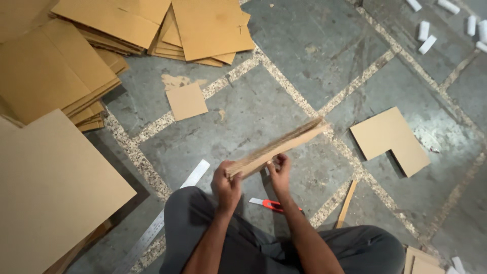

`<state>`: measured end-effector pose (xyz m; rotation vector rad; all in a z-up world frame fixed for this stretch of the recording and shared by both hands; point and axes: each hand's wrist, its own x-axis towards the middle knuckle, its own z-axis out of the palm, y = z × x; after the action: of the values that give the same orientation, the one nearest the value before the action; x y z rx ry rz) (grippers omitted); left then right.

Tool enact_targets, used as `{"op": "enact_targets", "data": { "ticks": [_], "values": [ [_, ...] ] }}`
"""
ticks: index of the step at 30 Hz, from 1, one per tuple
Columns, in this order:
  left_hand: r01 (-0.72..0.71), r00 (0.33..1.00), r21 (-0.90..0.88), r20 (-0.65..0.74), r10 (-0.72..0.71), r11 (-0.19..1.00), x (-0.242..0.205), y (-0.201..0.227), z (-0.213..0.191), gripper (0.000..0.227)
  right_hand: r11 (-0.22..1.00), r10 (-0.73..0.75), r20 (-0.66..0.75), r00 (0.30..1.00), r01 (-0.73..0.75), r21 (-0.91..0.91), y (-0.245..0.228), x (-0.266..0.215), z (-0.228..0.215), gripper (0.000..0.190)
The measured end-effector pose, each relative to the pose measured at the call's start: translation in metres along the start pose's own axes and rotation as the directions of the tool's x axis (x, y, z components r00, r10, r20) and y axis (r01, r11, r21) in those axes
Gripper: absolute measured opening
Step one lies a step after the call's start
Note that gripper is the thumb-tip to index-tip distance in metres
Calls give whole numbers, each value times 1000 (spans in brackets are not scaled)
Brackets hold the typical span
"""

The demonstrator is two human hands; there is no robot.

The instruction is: The person sits on the floor and uses a utility knife to cut a piece of cardboard along pre-scored lines. They separate the cut sections and place them aside, then pick up another piece of cardboard and repeat the cutting process.

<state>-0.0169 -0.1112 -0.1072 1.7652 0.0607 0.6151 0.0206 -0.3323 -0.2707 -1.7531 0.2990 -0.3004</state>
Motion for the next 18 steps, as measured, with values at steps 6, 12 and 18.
{"op": "enact_targets", "data": {
  "ticks": [6,12,18],
  "values": [
    [443,867,-316,-88,-491,839,11,-23,8,38,838,472,-62,879,-426,341,-12,-11,-12,81],
    [468,828,-776,218,-517,422,7,-70,5,43,696,269,242,932,-361,621,-36,-7,-43,36],
    [341,933,-557,101,-346,757,48,-83,-31,73,949,25,190,982,-83,305,-87,11,-84,38]
  ]
}}
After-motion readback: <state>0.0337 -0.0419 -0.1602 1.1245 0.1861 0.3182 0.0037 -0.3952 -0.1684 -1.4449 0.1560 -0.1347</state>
